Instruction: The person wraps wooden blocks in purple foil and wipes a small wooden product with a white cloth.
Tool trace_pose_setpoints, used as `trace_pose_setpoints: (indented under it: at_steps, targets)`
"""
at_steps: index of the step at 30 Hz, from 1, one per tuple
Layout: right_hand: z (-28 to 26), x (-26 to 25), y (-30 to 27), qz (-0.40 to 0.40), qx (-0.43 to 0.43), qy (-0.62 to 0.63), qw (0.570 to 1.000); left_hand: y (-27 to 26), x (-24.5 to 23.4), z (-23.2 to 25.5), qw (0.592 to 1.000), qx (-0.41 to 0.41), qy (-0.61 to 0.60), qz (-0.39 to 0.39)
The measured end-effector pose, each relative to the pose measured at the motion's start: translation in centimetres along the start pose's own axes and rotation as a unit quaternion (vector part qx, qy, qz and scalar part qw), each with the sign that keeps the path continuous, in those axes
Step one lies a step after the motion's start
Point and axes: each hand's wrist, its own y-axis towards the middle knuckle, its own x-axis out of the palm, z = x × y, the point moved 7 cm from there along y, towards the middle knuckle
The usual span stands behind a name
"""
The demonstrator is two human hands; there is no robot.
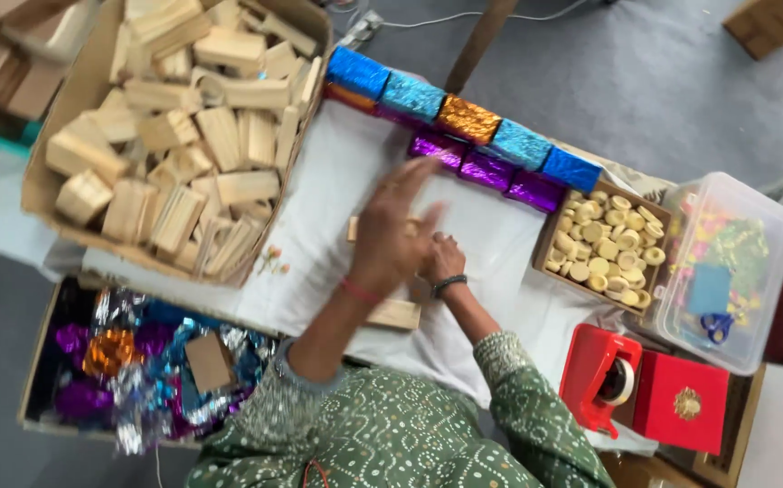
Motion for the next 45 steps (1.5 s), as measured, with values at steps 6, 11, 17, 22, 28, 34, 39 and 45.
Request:
trace_pose_setpoints:
  at_steps: [6,11,17,22,28,34,39,45]
  targets:
    - [0.4,0.3,-1.6,-0.028,0.257,0.208,0.943,-12.5,10.1,-27.2,0.903,-0.161,0.299,-0.264]
    - [0.0,-0.9,-3.9,-0.001,0.271,0.228,0.935,-16.0,13.8,-32.1,0.856,-0.131,0.332,-0.373]
    - [-0.3,-0.1,-1.6,-0.041,0.391,0.208,0.896,-18.2,14.8,-34.4,0.891,-0.015,0.364,-0.273]
    - [0.4,0.8,-2.3,-0.046,0.330,0.233,0.914,-17.6,15.0,-33.2,0.896,0.000,0.366,-0.250]
    - [1.6,0.6,-1.3,-0.161,0.067,0.087,0.981,-16.9,15.2,-32.9,0.873,0.042,0.420,-0.245]
    - [-0.1,1.6,-1.8,-0.185,0.057,0.012,0.981,-17.1,15.5,-32.9,0.860,0.049,0.443,-0.250]
    - [-1.7,2.1,-0.9,-0.216,0.242,0.114,0.939,-17.0,15.5,-32.8,0.869,0.038,0.435,-0.234]
    - [2.3,13.3,-4.1,0.080,0.445,0.323,0.831,-16.2,14.9,-31.8,0.879,0.008,0.410,-0.243]
